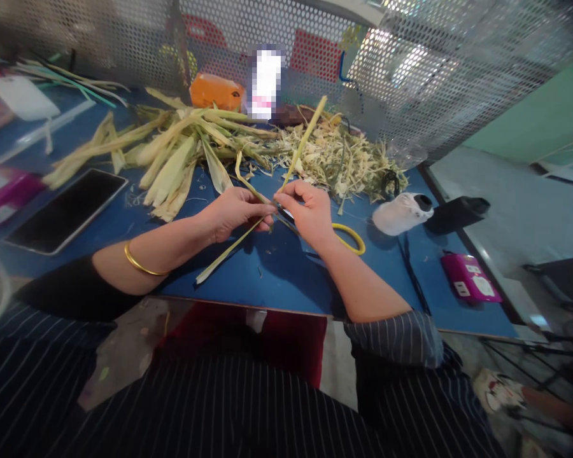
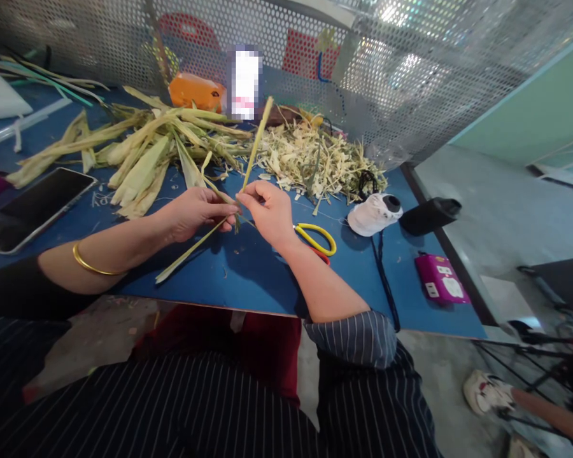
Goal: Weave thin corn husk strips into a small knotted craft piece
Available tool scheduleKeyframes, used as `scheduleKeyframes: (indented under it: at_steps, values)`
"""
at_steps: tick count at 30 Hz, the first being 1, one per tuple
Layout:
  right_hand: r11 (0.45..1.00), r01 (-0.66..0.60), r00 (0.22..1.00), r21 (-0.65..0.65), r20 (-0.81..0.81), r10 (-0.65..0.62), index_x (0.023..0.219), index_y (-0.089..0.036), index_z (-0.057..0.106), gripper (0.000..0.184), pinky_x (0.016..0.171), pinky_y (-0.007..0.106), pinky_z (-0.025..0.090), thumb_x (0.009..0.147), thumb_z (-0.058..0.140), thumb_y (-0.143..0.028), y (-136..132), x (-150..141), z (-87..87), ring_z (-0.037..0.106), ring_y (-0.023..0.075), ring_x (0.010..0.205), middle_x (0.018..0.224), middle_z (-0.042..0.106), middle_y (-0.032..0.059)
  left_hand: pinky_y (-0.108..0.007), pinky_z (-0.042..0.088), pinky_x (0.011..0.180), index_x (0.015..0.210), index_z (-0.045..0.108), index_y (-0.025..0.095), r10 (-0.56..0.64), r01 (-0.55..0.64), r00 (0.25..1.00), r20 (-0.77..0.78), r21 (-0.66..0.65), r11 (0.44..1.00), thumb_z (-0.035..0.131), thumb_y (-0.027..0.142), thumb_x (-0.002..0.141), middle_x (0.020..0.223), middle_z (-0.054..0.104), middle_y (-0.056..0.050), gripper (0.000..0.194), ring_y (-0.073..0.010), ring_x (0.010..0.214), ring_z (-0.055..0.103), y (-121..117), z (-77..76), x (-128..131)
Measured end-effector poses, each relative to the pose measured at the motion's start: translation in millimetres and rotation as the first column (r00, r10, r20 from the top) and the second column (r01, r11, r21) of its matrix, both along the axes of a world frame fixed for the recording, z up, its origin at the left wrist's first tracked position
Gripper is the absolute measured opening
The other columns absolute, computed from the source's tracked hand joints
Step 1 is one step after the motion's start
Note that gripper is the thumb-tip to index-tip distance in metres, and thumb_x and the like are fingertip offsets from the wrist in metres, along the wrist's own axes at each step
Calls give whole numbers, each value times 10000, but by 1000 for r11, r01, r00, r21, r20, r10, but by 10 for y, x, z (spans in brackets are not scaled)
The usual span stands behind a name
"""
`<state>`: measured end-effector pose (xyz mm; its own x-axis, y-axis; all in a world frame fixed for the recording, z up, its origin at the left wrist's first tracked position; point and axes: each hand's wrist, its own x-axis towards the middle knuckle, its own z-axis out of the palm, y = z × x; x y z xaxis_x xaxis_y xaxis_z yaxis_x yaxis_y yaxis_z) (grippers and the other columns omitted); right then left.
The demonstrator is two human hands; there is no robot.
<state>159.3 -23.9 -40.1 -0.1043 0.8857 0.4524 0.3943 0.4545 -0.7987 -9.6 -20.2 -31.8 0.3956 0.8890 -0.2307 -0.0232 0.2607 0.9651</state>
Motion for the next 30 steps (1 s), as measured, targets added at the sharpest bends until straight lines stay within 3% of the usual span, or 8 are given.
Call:
scheduleKeyframes:
  at_steps: [5, 9, 14, 18, 22, 25, 28, 30]
  values:
    - [998, -26, 994, -53, -104, 21, 663, -203, 571, 177, 614, 278, 415, 808, 624, -290, 28, 48, 4, 496, 114, 614, 673, 596, -20, -252, 519, 530, 725, 694, 130, -51, 53, 997, 56, -44, 998, 720, 422, 759, 700, 712, -96, 295, -129, 509, 619, 0, 50, -24]
    - [998, -25, 996, -65, -91, 19, 657, -195, 583, 179, 613, 273, 405, 807, 628, -281, 33, 47, 13, 494, 113, 615, 656, 585, -18, -222, 495, 501, 689, 691, 118, -67, 67, 998, 12, -2, 998, 765, 337, 715, 670, 704, -85, 232, -114, 493, 607, -14, 52, -14]
    - [981, -77, 994, -180, 68, 91, 759, -178, 625, 240, 601, 264, 386, 865, 565, -385, 18, 70, 65, 516, 117, 602, 646, 600, -5, -200, 503, 515, 724, 701, 106, 95, -98, 995, 39, 74, 992, 754, 274, 725, 659, 691, -56, 176, -93, 491, 602, 34, 12, -14]
    - [979, -108, 948, -173, 278, 154, 743, -177, 602, 227, 591, 254, 357, 871, 566, -362, -6, 107, 93, 508, 113, 568, 608, 594, -17, -199, 488, 490, 756, 699, 104, 121, -125, 992, 45, 113, 986, 742, 280, 740, 682, 686, -39, 181, -78, 467, 580, 65, 4, -23]
    - [994, -101, 891, -49, 440, 112, 677, -181, 579, 240, 613, 256, 336, 884, 544, -296, -1, 122, 78, 496, 120, 603, 623, 589, -12, -203, 476, 486, 714, 679, 94, 168, -170, 985, 27, 138, 976, 723, 198, 745, 599, 647, -16, 117, -73, 442, 558, 49, 8, 5]
    - [987, -52, 811, 153, 583, -47, 746, -181, 622, 226, 659, 284, 339, 913, 509, -283, -15, 109, 62, 517, 147, 675, 716, 622, 16, -222, 502, 532, 719, 683, 92, 208, -213, 976, 56, 92, 973, 730, 208, 740, 609, 659, -26, 128, -96, 485, 602, 46, -4, 17]
    - [891, -45, 738, 452, 616, -275, 907, -181, 654, 219, 764, 328, 347, 942, 479, -308, -74, 68, 70, 544, 190, 837, 916, 652, 71, -241, 526, 602, 763, 705, 99, 191, -193, 977, 96, 7, 981, 771, 288, 710, 691, 704, -55, 207, -129, 593, 661, 63, -34, 0]
    - [811, -175, 691, 558, 656, -302, 975, -195, 645, 210, 791, 335, 339, 955, 457, -285, -123, 28, 81, 535, 188, 859, 942, 648, 67, -232, 516, 602, 757, 713, 96, 164, -165, 980, 112, -3, 986, 798, 317, 676, 688, 705, -57, 251, -124, 601, 652, 76, -61, -13]
